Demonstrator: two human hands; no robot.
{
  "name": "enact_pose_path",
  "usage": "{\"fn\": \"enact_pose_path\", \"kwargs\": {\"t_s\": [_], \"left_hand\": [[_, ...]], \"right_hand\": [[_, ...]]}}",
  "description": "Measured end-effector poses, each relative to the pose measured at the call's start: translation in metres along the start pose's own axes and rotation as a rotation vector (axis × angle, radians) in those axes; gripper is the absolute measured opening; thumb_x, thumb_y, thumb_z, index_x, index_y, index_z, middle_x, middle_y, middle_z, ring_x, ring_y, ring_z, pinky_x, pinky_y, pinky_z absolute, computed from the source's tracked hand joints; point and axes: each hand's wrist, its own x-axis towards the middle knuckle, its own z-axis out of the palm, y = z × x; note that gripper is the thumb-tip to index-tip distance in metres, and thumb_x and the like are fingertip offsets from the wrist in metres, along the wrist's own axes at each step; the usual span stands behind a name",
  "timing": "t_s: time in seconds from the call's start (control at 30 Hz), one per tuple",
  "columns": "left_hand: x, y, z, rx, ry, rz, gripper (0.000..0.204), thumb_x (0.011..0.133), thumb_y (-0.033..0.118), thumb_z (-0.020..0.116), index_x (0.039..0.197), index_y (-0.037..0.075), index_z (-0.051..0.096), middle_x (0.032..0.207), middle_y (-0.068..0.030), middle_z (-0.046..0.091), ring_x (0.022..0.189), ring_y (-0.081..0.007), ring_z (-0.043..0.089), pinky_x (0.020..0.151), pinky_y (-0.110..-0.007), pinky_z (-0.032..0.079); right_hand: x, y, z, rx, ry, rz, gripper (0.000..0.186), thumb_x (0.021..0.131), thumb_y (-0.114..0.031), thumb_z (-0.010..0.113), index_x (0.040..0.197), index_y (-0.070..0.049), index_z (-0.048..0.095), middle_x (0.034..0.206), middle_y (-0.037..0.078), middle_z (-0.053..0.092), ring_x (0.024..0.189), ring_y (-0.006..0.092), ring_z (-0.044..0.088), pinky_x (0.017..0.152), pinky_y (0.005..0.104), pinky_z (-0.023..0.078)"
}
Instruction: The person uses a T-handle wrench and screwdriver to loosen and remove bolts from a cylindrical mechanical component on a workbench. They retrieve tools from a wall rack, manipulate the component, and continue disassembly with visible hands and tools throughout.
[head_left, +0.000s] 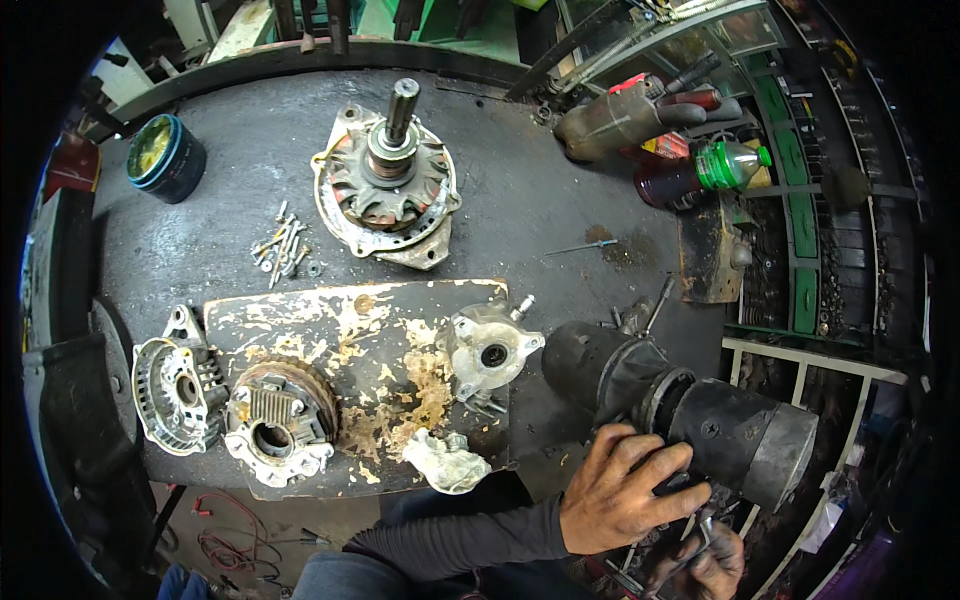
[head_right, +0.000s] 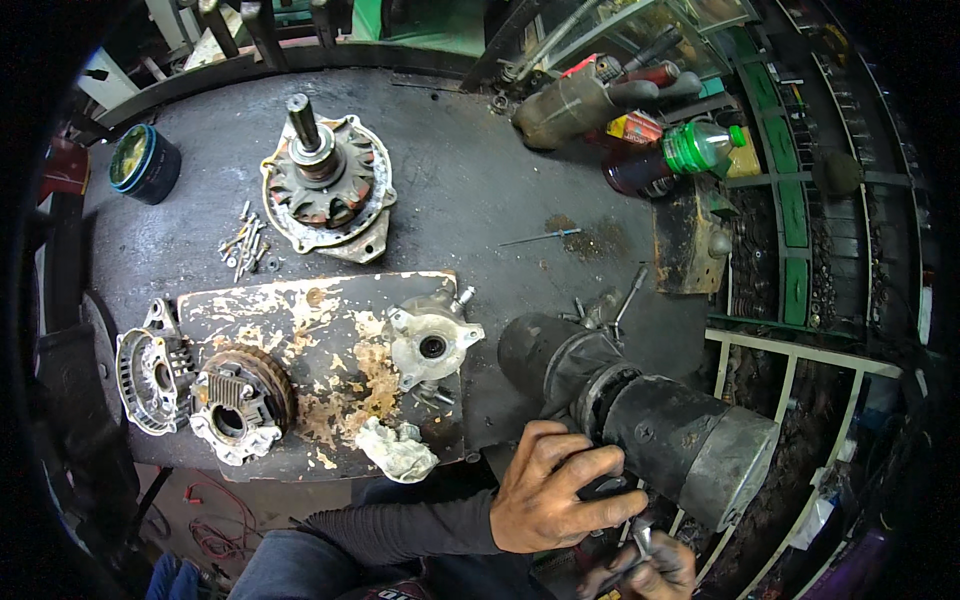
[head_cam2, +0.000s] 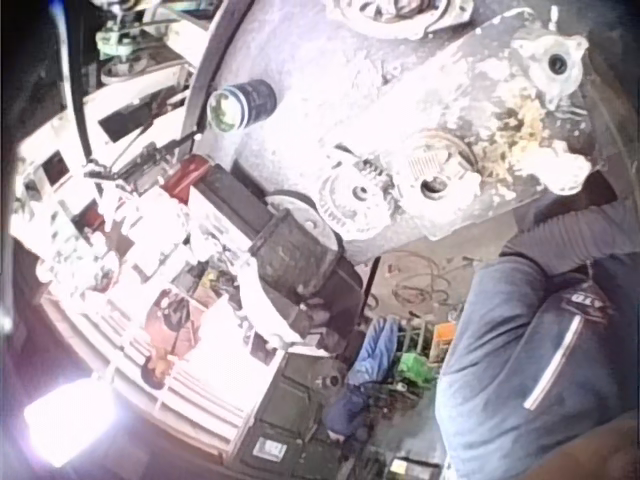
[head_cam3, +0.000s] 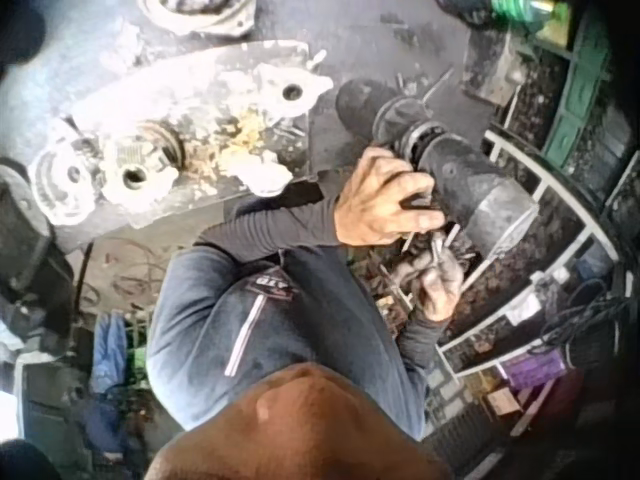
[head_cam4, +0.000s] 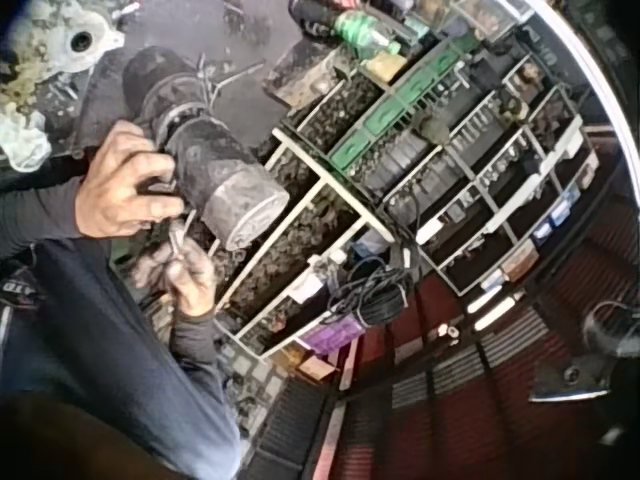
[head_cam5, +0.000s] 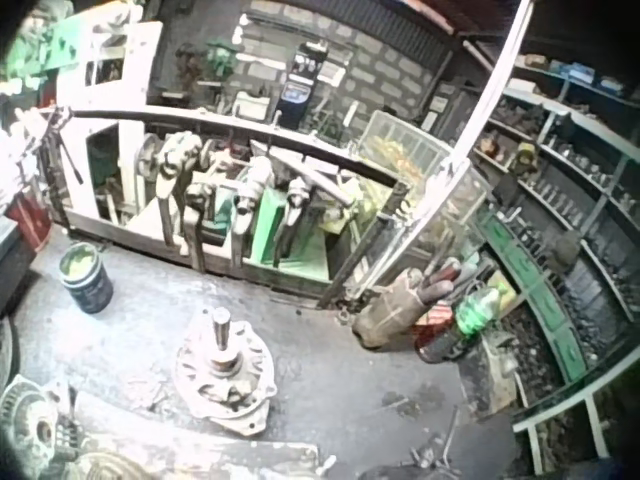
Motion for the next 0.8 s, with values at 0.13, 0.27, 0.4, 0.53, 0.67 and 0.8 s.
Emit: {"fn": "enact_pose_path", "kwargs": {"t_s": [0.13,0.27,0.4,0.53,0.67,0.8], "left_hand": [[-0.001,0.001,-0.001,-0.002,-0.018,-0.020,0.030,0.086,0.027,0.071,0.115,0.034,0.075,0.123,-0.0001,0.060,0.109,-0.0237,0.049,0.096,-0.047,0.045],[0.000,0.003,-0.001,-0.003,-0.002,-0.035,0.029,0.085,0.027,0.071,0.113,0.035,0.075,0.121,0.0003,0.060,0.109,-0.0233,0.050,0.096,-0.046,0.045],[0.003,0.004,-0.003,0.026,-0.011,-0.036,0.028,0.082,0.027,0.073,0.110,0.035,0.075,0.119,0.0010,0.060,0.108,-0.0225,0.050,0.094,-0.045,0.046],[0.007,0.000,-0.005,0.076,-0.014,0.009,0.030,0.077,0.030,0.077,0.107,0.034,0.075,0.115,0.0015,0.059,0.104,-0.0227,0.049,0.088,-0.044,0.047],[0.009,-0.002,-0.007,0.053,-0.033,0.041,0.040,0.070,0.029,0.079,0.110,0.031,0.076,0.114,-0.0022,0.058,0.102,-0.0255,0.050,0.087,-0.045,0.044],[0.007,0.000,-0.009,0.044,-0.082,0.014,0.037,0.078,0.028,0.079,0.115,0.033,0.074,0.119,-0.0042,0.056,0.108,-0.0259,0.049,0.091,-0.047,0.045]], "right_hand": [[-0.001,0.004,0.024,0.268,-0.060,0.065,0.030,0.102,-0.020,0.062,0.115,0.005,0.053,0.090,0.029,0.067,0.076,0.0403,0.071,0.067,0.0493,0.061],[-0.004,0.018,0.045,0.502,-0.035,0.045,0.026,0.105,-0.020,0.057,0.118,0.001,0.050,0.098,0.028,0.067,0.094,0.0411,0.070,0.078,0.0525,0.060],[0.000,0.019,0.061,0.569,-0.030,0.037,0.025,0.105,-0.021,0.057,0.118,-0.002,0.050,0.099,0.022,0.064,0.089,0.0352,0.067,0.082,0.0515,0.059],[0.018,-0.025,0.028,-0.003,0.095,0.120,0.042,0.086,-0.031,0.082,0.105,0.003,0.066,0.079,0.013,0.070,0.063,0.0197,0.065,0.061,0.0347,0.053],[0.029,-0.061,-0.033,-0.509,0.149,0.208,0.052,0.085,-0.023,0.086,0.124,0.006,0.066,0.102,0.015,0.076,0.093,0.0222,0.073,0.088,0.0352,0.057],[0.018,-0.044,-0.053,-0.386,0.029,0.080,0.047,0.086,-0.024,0.085,0.119,0.007,0.069,0.100,0.016,0.077,0.090,0.0222,0.073,0.085,0.0363,0.058]]}}
